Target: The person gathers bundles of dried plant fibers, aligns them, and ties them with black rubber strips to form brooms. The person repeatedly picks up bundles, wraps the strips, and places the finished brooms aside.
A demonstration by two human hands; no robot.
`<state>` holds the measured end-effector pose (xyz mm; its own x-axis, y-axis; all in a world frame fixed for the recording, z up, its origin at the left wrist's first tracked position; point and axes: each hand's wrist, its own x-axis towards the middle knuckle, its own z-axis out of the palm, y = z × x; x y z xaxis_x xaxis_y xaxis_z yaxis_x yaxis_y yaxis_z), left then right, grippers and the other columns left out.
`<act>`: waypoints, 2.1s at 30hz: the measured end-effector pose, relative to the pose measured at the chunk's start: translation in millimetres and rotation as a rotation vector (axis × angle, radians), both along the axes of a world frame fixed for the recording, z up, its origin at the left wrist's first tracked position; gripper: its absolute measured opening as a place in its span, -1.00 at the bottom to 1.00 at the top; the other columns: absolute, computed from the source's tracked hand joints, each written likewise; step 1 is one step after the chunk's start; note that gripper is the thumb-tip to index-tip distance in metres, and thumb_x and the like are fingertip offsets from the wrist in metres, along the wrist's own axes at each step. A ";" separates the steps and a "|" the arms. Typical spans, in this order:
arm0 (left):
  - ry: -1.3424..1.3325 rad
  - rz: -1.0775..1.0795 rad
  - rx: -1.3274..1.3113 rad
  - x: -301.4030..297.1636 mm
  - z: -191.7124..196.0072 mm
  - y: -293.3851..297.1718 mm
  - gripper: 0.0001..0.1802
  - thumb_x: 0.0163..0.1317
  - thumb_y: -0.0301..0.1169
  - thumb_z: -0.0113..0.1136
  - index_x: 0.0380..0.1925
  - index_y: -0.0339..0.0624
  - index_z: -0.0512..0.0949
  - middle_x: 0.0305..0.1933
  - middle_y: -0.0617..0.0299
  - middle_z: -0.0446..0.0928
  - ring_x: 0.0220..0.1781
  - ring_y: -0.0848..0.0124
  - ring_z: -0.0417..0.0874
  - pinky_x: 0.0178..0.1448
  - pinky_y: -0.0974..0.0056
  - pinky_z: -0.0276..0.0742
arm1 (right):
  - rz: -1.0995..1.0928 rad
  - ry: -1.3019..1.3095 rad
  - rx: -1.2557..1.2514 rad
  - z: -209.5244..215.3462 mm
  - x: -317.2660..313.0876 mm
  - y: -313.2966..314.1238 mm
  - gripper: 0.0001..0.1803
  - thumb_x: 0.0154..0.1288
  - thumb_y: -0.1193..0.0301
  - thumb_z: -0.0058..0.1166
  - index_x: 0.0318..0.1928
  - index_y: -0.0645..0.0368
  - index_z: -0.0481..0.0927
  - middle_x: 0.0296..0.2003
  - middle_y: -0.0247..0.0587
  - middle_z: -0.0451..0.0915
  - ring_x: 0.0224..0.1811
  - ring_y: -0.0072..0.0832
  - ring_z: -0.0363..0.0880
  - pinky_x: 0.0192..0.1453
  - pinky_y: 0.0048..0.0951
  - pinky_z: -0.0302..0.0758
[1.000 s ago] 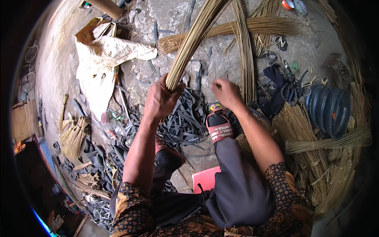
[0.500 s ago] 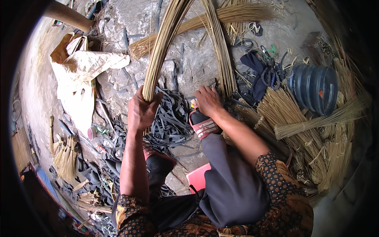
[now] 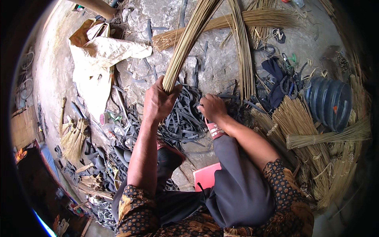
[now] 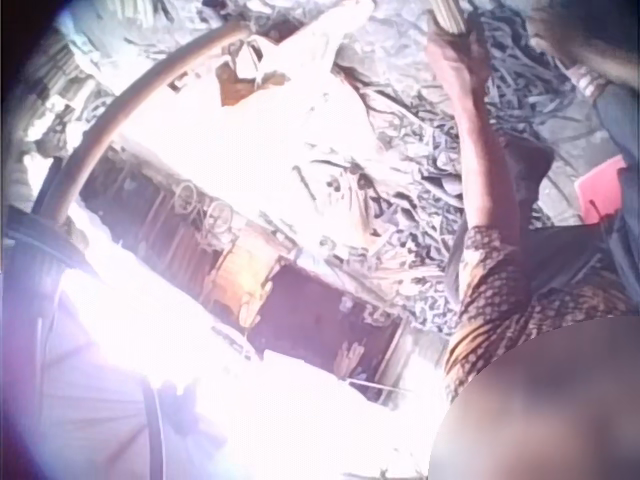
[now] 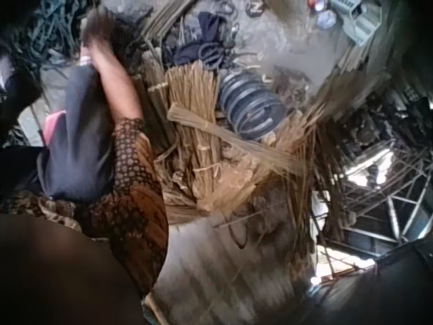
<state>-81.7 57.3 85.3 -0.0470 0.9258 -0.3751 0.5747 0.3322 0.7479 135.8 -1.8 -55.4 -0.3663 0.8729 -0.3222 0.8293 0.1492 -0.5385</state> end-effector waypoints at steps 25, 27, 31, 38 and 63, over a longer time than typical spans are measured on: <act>0.525 -0.260 0.249 32.1 -11.3 0.5 -0.55 0.30 -0.26 0.33 0.07 -0.23 0.44 -0.36 -0.07 0.69 -0.33 -0.05 0.77 -0.25 -0.06 0.66 | -0.413 0.902 -0.295 139.3 -20.4 42.7 -0.70 0.68 0.30 -0.01 -0.13 0.24 0.67 -0.58 -0.44 0.43 -0.54 -0.72 0.34 -0.44 -0.51 0.31; 0.516 -0.265 0.298 35.5 -10.5 0.1 -0.39 0.26 -0.31 0.33 0.27 -0.31 0.40 -0.36 -0.09 0.69 -0.34 -0.02 0.78 -0.25 -0.02 0.68 | -0.503 0.964 -0.487 138.9 -17.2 40.9 -0.68 0.70 0.29 -0.03 -0.13 0.22 0.68 -0.57 -0.57 0.37 -0.54 -0.81 0.25 -0.48 -0.62 0.20; 0.500 -0.262 0.263 40.1 -8.4 -0.4 -0.38 0.26 -0.33 0.31 0.31 -0.23 0.41 -0.33 -0.06 0.71 -0.35 -0.02 0.77 -0.26 -0.02 0.67 | -0.530 1.061 -0.559 143.8 -8.8 45.0 -0.63 0.71 0.23 -0.06 -0.18 0.19 0.68 -0.60 -0.58 0.37 -0.64 -0.83 0.18 -0.59 -0.68 0.09; 0.443 -0.288 0.037 38.7 5.8 10.9 -0.62 0.30 -0.30 0.31 0.09 -0.05 0.54 -0.34 -0.10 0.71 -0.27 -0.07 0.78 -0.17 -0.07 0.69 | -0.498 1.074 -0.561 143.4 8.9 30.8 -0.66 0.71 0.23 -0.06 -0.13 0.19 0.66 -0.49 -0.49 0.46 -0.55 -0.82 0.26 -0.51 -0.66 0.18; 0.369 -0.264 0.199 46.0 183.2 -116.1 -0.66 0.40 -0.13 0.23 -0.06 -0.16 0.51 -0.37 -0.16 0.70 -0.28 -0.20 0.75 -0.22 -0.19 0.64 | 0.053 0.283 0.135 414.1 41.6 -25.1 -0.61 0.54 0.14 0.10 -0.12 0.26 0.71 -0.36 0.19 0.71 -0.19 0.11 0.75 -0.11 0.01 0.62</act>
